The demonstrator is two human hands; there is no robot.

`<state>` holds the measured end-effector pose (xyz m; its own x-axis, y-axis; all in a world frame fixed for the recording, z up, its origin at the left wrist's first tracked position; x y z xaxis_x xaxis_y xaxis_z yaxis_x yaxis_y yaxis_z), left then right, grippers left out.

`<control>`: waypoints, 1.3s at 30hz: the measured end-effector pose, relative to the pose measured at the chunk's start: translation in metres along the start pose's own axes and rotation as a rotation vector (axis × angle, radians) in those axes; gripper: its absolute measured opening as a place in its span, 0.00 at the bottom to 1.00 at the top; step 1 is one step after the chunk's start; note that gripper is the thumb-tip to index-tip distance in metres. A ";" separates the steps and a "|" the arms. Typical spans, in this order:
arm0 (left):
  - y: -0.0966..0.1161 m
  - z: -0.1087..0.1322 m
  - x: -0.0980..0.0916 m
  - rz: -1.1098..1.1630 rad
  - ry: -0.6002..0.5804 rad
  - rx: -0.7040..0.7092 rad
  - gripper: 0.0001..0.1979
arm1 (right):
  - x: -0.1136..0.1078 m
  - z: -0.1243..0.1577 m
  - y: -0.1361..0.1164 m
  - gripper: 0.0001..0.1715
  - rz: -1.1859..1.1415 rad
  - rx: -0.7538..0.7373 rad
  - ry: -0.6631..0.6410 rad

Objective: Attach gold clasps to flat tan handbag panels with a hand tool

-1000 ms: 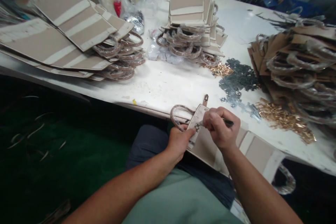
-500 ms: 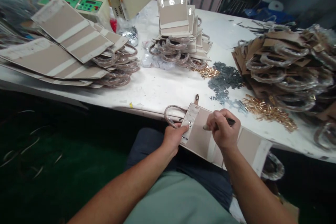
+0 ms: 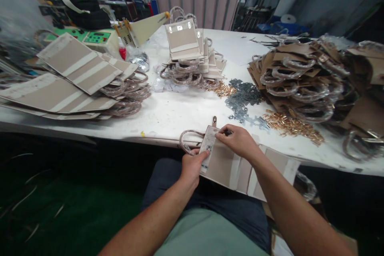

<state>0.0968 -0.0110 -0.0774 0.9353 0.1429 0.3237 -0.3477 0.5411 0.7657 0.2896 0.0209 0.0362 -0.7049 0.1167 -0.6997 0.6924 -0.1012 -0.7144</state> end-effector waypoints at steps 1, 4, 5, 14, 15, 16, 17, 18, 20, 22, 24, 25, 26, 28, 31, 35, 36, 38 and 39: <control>-0.001 0.000 0.001 0.006 -0.001 -0.008 0.18 | 0.003 0.000 0.004 0.05 0.105 0.005 -0.004; -0.001 0.001 0.005 0.022 -0.020 -0.041 0.19 | 0.012 0.003 0.013 0.06 0.301 -0.001 0.027; -0.001 0.002 0.005 0.025 -0.032 -0.053 0.20 | 0.015 0.005 0.012 0.06 0.343 -0.020 0.046; 0.092 0.041 -0.047 -0.505 0.155 0.750 0.28 | 0.023 0.008 -0.003 0.05 0.506 -0.082 0.134; 0.107 0.049 -0.036 -0.679 0.134 0.933 0.28 | 0.023 0.009 -0.003 0.05 0.514 -0.078 0.138; 0.115 0.053 -0.018 -0.864 0.056 1.077 0.29 | 0.023 0.010 -0.003 0.06 0.520 -0.069 0.141; 0.116 0.052 0.002 -1.050 -0.071 1.171 0.29 | 0.023 0.010 -0.003 0.06 0.525 -0.058 0.146; 0.112 0.048 0.022 -1.219 -0.216 1.214 0.29 | 0.023 0.012 -0.003 0.07 0.528 -0.047 0.154; 0.102 0.034 0.048 -1.464 -0.432 1.192 0.29 | 0.024 0.014 -0.003 0.07 0.527 -0.038 0.168; 0.097 0.020 0.059 -1.594 -0.506 1.135 0.29 | 0.026 0.017 -0.005 0.07 0.527 -0.041 0.180; 0.097 0.012 0.062 -1.644 -0.510 1.100 0.30 | 0.028 0.020 -0.005 0.07 0.533 -0.044 0.192; 0.098 0.010 0.062 -1.655 -0.513 1.089 0.31 | 0.029 0.020 -0.006 0.07 0.537 -0.045 0.195; 0.099 0.008 0.062 -1.662 -0.517 1.081 0.31 | 0.030 0.021 -0.006 0.07 0.539 -0.046 0.198; 0.101 0.007 0.061 -1.672 -0.533 1.067 0.31 | 0.033 0.021 -0.006 0.07 0.534 -0.052 0.197; 0.104 0.004 0.062 -1.684 -0.554 1.045 0.32 | 0.036 0.020 -0.007 0.08 0.531 -0.052 0.190; 0.105 0.000 0.064 -1.691 -0.563 1.051 0.31 | 0.041 0.017 -0.009 0.07 0.563 -0.051 0.192; 0.104 -0.001 0.064 -1.692 -0.561 1.060 0.31 | 0.042 0.017 -0.009 0.07 0.569 -0.055 0.198; 0.103 -0.003 0.064 -1.696 -0.553 1.079 0.30 | 0.044 0.016 -0.010 0.07 0.574 -0.065 0.205; 0.103 -0.004 0.063 -1.701 -0.550 1.090 0.30 | 0.045 0.016 -0.010 0.07 0.576 -0.069 0.203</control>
Point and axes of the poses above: each hand's wrist, its own z-axis away from the middle knuckle, its own x-axis out of the palm, y = z × x, the point moved 8 cm from there along -z, towards the middle knuckle
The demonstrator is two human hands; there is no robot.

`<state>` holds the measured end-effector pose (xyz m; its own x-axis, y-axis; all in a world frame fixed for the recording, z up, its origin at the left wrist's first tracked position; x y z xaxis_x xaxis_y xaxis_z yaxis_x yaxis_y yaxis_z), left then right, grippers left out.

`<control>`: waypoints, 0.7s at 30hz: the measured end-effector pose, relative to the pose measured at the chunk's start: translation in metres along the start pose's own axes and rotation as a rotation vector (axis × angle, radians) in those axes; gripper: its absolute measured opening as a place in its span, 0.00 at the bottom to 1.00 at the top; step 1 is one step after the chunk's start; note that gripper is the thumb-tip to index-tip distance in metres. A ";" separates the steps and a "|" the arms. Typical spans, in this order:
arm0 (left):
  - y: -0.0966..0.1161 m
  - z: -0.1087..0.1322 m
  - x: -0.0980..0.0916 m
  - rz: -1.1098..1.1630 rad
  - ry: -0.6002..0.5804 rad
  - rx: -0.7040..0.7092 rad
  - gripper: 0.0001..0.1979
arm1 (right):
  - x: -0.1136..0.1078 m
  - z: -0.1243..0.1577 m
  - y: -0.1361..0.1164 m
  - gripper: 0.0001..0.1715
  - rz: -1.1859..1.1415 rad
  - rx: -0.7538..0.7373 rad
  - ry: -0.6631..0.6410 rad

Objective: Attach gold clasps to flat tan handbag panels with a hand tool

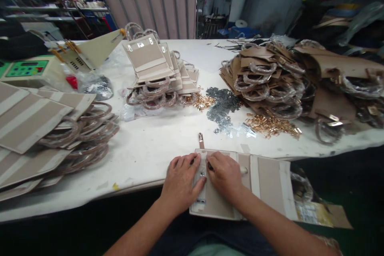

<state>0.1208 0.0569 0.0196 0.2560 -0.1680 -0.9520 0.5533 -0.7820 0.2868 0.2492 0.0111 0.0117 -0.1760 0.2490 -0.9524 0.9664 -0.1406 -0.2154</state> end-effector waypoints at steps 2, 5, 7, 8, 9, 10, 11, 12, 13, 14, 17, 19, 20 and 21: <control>0.000 0.000 0.001 -0.022 0.005 0.014 0.29 | 0.002 -0.001 0.000 0.07 0.004 -0.008 -0.013; 0.001 -0.002 0.001 -0.059 0.004 0.044 0.29 | 0.003 -0.003 -0.002 0.06 0.020 -0.019 -0.050; 0.003 -0.003 -0.001 -0.088 -0.001 0.061 0.29 | 0.003 -0.005 -0.005 0.05 0.031 -0.028 -0.075; 0.004 -0.003 -0.001 -0.102 -0.005 0.067 0.29 | 0.002 -0.006 -0.006 0.04 0.035 -0.031 -0.087; 0.005 -0.003 -0.002 -0.115 -0.007 0.071 0.29 | 0.001 -0.007 -0.007 0.04 0.037 -0.032 -0.098; 0.006 -0.003 -0.003 -0.123 -0.006 0.073 0.29 | -0.001 -0.008 -0.008 0.04 0.036 -0.034 -0.108; 0.006 -0.003 -0.004 -0.126 -0.003 0.075 0.30 | -0.003 -0.009 -0.007 0.04 0.026 -0.040 -0.119; 0.006 -0.003 -0.005 -0.124 0.005 0.075 0.30 | -0.006 -0.010 -0.005 0.04 0.008 -0.047 -0.129; 0.006 -0.002 -0.005 -0.118 0.017 0.074 0.30 | -0.009 -0.013 0.000 0.05 -0.019 -0.051 -0.134; 0.005 -0.001 -0.006 -0.110 0.031 0.071 0.30 | -0.013 -0.015 0.008 0.05 -0.050 -0.046 -0.131; 0.001 0.003 -0.005 -0.076 0.063 0.062 0.32 | -0.031 -0.029 0.054 0.08 -0.094 0.071 -0.072; -0.001 0.005 -0.003 -0.049 0.075 0.060 0.32 | -0.038 -0.039 0.094 0.10 -0.053 0.196 -0.051; -0.002 0.006 -0.002 -0.035 0.081 0.060 0.32 | -0.040 -0.044 0.111 0.11 -0.030 0.241 -0.056; -0.002 0.007 -0.002 -0.022 0.089 0.058 0.31 | -0.039 -0.050 0.125 0.11 -0.012 0.272 -0.068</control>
Point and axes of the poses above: each hand's wrist, its own z-axis away from the middle knuckle, its own x-axis out of the palm, y = z × x, the point moved 8 cm from there along -z, towards the middle knuckle
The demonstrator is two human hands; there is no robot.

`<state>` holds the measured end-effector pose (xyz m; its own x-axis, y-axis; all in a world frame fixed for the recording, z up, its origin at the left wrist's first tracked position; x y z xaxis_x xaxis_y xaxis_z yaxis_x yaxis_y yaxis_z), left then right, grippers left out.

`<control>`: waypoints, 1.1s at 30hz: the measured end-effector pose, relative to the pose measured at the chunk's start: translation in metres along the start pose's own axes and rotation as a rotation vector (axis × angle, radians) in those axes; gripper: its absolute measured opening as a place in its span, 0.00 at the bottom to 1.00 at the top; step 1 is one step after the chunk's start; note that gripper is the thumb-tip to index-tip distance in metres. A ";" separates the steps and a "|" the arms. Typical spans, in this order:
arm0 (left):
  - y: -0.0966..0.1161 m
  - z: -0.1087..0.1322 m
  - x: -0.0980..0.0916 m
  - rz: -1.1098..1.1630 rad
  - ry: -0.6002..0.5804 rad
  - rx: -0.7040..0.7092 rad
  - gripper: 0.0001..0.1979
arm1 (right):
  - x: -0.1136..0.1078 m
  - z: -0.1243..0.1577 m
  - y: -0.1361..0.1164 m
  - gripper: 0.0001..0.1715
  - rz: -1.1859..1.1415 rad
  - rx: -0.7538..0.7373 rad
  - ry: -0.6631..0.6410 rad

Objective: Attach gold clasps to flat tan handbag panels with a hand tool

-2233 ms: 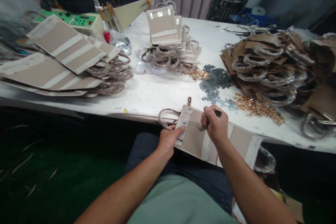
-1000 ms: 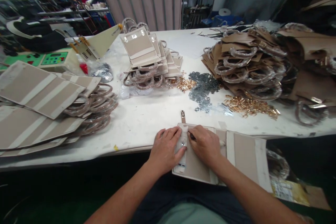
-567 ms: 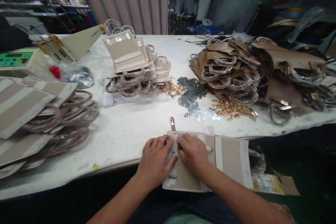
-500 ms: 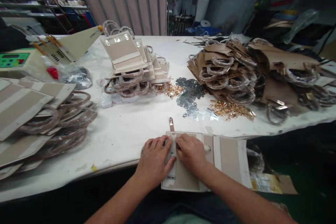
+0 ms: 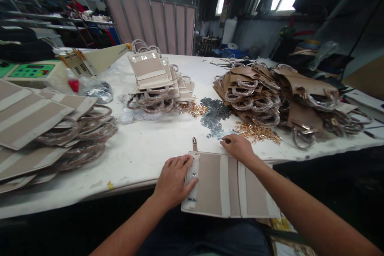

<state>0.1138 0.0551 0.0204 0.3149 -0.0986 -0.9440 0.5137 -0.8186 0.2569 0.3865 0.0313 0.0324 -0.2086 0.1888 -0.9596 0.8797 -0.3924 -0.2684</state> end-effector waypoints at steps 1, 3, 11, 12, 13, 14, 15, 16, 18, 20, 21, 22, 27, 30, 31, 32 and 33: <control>0.000 0.001 0.000 0.012 0.008 -0.005 0.31 | 0.002 -0.007 0.009 0.11 0.013 0.023 -0.013; -0.001 0.001 -0.001 0.033 0.021 -0.015 0.32 | 0.008 -0.018 0.020 0.12 0.029 0.057 -0.031; -0.004 0.003 -0.002 0.083 0.047 -0.047 0.30 | 0.024 -0.032 0.024 0.09 0.054 0.140 -0.046; -0.004 0.003 -0.002 0.088 0.052 -0.047 0.30 | 0.023 -0.034 0.024 0.09 0.050 0.143 -0.051; -0.004 0.003 -0.002 0.092 0.058 -0.045 0.30 | 0.022 -0.036 0.024 0.08 0.045 0.146 -0.056; -0.004 0.003 -0.002 0.095 0.064 -0.042 0.30 | 0.022 -0.037 0.024 0.08 0.038 0.147 -0.062; -0.004 0.004 -0.002 0.098 0.071 -0.038 0.30 | 0.021 -0.039 0.024 0.07 0.029 0.149 -0.069; -0.004 0.004 -0.002 0.100 0.077 -0.036 0.30 | 0.022 -0.040 0.023 0.07 0.019 0.148 -0.076; -0.004 0.005 -0.002 0.105 0.084 -0.034 0.30 | 0.023 -0.042 0.023 0.06 -0.003 0.146 -0.090; -0.004 0.006 -0.002 0.110 0.091 -0.034 0.30 | 0.025 -0.044 0.024 0.06 -0.026 0.143 -0.099; -0.004 0.007 -0.003 0.113 0.095 -0.034 0.30 | 0.026 -0.045 0.025 0.06 -0.036 0.143 -0.098; -0.004 0.008 -0.003 0.115 0.099 -0.033 0.30 | 0.027 -0.046 0.026 0.07 -0.046 0.141 -0.095; -0.005 0.009 -0.003 0.111 0.099 -0.032 0.29 | 0.030 -0.048 0.026 0.17 -0.116 0.075 -0.108; -0.005 0.010 -0.001 0.103 0.087 -0.031 0.30 | 0.030 -0.049 0.024 0.15 -0.142 0.051 -0.113; -0.006 0.010 -0.001 0.101 0.083 -0.031 0.30 | 0.029 -0.049 0.024 0.14 -0.149 0.051 -0.110; -0.006 0.010 0.000 0.100 0.080 -0.031 0.30 | 0.028 -0.049 0.024 0.13 -0.158 0.052 -0.104; -0.006 0.010 0.000 0.098 0.078 -0.033 0.30 | 0.026 -0.049 0.023 0.12 -0.169 0.053 -0.097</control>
Point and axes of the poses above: each hand's wrist, its own z-axis away from the middle knuckle, its own x-axis out of the palm, y = z × x, the point moved 8 cm from there along -z, towards the middle knuckle
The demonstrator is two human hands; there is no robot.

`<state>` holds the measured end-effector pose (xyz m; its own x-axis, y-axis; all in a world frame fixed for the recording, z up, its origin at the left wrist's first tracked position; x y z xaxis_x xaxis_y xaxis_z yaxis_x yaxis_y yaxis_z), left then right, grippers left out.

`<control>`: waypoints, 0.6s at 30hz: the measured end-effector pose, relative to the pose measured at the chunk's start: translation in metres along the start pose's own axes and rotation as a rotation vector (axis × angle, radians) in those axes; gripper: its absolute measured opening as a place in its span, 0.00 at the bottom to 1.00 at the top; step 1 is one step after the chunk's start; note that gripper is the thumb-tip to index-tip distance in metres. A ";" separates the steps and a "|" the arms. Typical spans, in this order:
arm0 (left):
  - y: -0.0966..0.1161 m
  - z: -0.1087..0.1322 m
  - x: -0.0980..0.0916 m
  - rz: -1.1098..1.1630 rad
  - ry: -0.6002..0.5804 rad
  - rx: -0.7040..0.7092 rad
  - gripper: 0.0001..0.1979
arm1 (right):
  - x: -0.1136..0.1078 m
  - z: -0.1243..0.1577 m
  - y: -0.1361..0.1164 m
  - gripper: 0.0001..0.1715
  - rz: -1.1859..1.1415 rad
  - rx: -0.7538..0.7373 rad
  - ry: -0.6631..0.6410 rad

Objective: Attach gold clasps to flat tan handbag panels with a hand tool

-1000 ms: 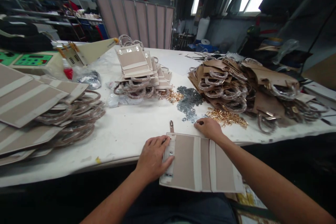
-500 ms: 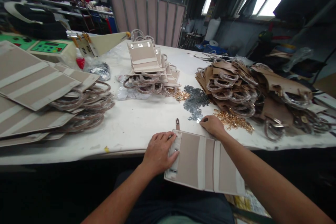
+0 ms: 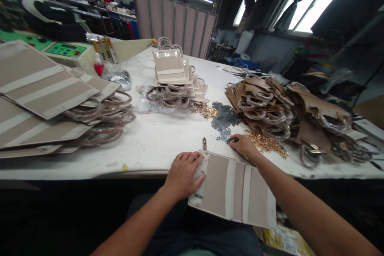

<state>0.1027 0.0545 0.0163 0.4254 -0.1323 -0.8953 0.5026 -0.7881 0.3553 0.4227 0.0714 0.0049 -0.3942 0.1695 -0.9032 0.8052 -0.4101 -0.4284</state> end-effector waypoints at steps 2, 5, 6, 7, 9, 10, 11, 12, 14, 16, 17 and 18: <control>-0.001 0.000 0.000 -0.002 -0.003 -0.005 0.29 | -0.003 0.001 0.000 0.09 -0.036 0.003 0.005; 0.000 0.000 0.000 0.000 -0.007 -0.008 0.30 | -0.007 0.003 0.000 0.04 -0.124 0.019 -0.025; 0.000 0.000 0.000 0.001 -0.006 -0.008 0.30 | -0.008 0.004 0.001 0.04 -0.160 0.027 -0.040; 0.000 0.000 0.000 0.001 -0.006 -0.007 0.30 | -0.010 0.005 0.001 0.04 -0.195 0.035 -0.052; 0.001 -0.001 0.000 -0.002 -0.005 -0.006 0.30 | -0.013 0.005 0.001 0.05 -0.261 0.051 -0.061; 0.001 -0.001 0.000 -0.004 -0.005 -0.005 0.30 | -0.015 0.005 0.001 0.05 -0.289 0.058 -0.059; 0.001 -0.001 0.000 -0.007 -0.005 -0.005 0.30 | -0.018 0.004 0.000 0.06 -0.313 0.066 -0.052; 0.001 -0.001 0.000 -0.008 -0.005 -0.005 0.30 | -0.020 0.004 -0.001 0.06 -0.332 0.072 -0.044; 0.001 -0.001 0.000 -0.008 -0.002 -0.005 0.31 | -0.023 0.003 -0.003 0.06 -0.357 0.077 -0.032; 0.001 0.000 0.000 -0.004 0.000 -0.003 0.30 | -0.025 0.002 -0.007 0.06 -0.366 0.066 -0.032; 0.001 -0.001 0.000 -0.003 0.001 -0.002 0.30 | -0.025 0.000 -0.009 0.08 -0.363 0.057 -0.037; 0.001 -0.001 0.000 -0.002 0.001 -0.001 0.30 | -0.025 -0.001 -0.011 0.10 -0.354 0.048 -0.044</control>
<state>0.1034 0.0542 0.0171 0.4250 -0.1300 -0.8958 0.5046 -0.7876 0.3537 0.4246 0.0728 0.0319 -0.6648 0.2700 -0.6965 0.5937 -0.3750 -0.7120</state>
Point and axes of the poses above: each hand's wrist, its own z-axis away from the middle knuckle, its own x-axis out of the palm, y = z × x, the point moved 8 cm from there along -z, towards the middle knuckle
